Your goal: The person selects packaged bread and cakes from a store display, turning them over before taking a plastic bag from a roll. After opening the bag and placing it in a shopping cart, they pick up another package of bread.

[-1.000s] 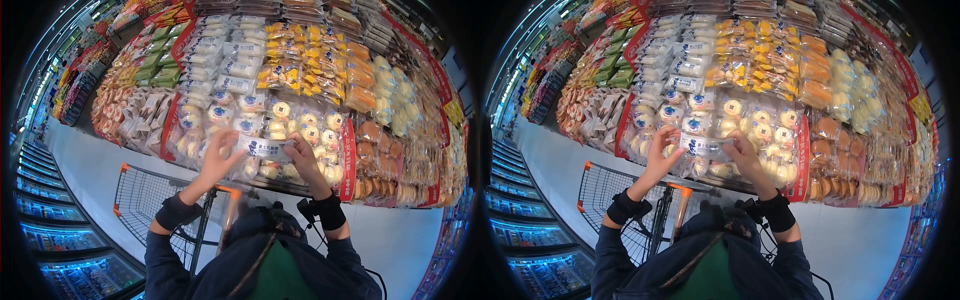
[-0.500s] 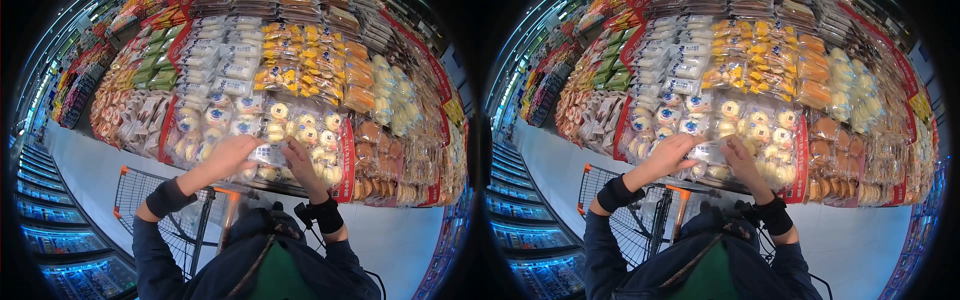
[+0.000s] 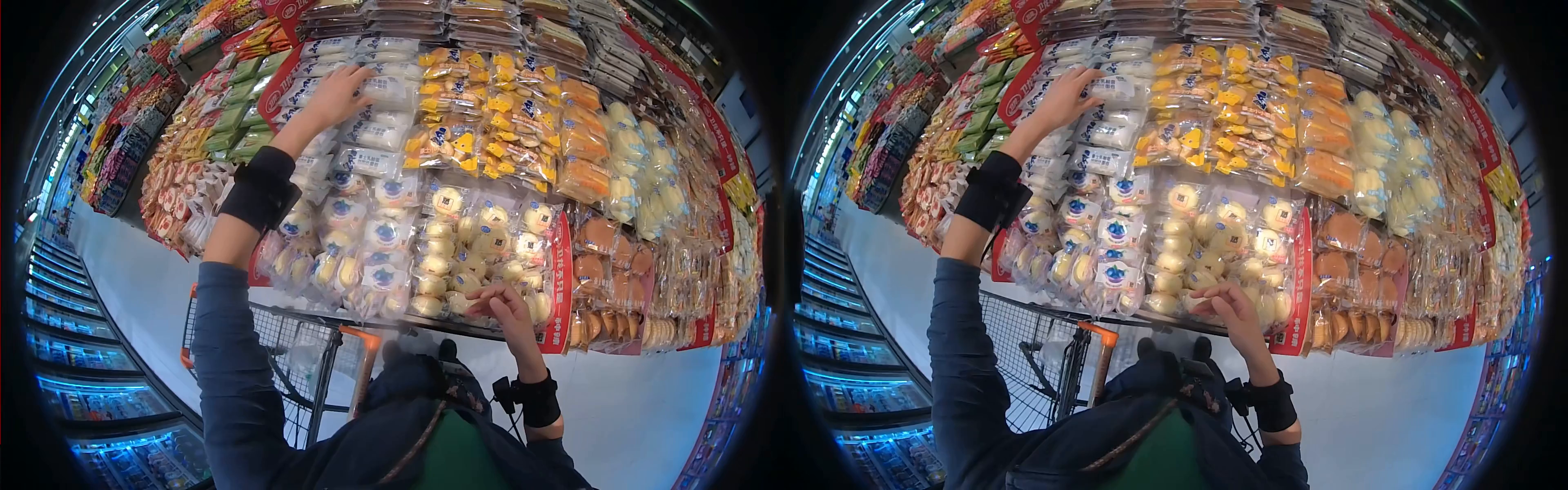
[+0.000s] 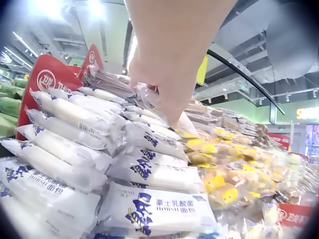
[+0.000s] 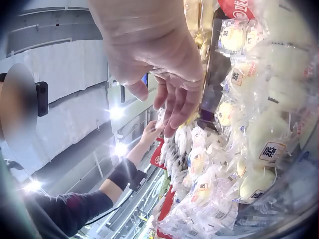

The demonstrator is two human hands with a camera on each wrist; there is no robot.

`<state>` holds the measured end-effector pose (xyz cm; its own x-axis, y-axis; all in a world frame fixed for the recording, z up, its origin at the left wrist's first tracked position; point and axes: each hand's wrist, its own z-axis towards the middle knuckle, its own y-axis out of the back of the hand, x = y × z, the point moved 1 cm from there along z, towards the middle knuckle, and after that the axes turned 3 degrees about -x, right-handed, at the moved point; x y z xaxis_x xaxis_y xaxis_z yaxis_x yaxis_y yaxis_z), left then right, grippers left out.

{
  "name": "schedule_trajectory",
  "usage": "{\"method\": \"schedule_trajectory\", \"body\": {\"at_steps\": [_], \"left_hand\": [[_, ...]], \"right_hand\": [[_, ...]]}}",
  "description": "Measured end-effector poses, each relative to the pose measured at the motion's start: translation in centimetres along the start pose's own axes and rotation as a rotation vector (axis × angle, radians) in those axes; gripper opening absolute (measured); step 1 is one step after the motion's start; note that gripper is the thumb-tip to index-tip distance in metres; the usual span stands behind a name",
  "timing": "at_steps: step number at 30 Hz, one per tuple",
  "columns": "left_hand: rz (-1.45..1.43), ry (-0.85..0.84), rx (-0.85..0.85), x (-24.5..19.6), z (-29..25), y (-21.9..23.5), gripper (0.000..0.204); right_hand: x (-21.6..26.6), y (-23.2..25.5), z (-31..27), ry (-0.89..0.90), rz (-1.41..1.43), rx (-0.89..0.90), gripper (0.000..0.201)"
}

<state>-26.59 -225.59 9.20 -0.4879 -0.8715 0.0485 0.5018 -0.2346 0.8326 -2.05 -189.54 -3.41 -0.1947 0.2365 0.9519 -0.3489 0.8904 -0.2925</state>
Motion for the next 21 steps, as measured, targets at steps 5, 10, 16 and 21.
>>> {"method": "schedule_trajectory", "body": {"at_steps": [5, 10, 16, 21], "left_hand": [[-0.020, 0.055, 0.060, 2.0, 2.4, -3.2, 0.042], [0.104, 0.019, 0.031, 2.1, 2.5, -5.4, 0.042], [0.286, -0.006, 0.009, 1.5, 1.9, -5.1, 0.041], [0.382, -0.020, -0.048, 1.6, 1.4, -5.8, 0.041]], "right_hand": [[-0.6, 1.6, -0.8, 0.019, 0.057, -0.055, 0.015], [-0.1, 1.8, -1.1, 0.029, -0.005, -0.095, 0.017], [-0.7, 1.7, -0.7, 0.009, 0.029, -0.092, 0.018], [-0.9, 1.7, -0.5, 0.006, 0.058, -0.081, 0.018]]}}
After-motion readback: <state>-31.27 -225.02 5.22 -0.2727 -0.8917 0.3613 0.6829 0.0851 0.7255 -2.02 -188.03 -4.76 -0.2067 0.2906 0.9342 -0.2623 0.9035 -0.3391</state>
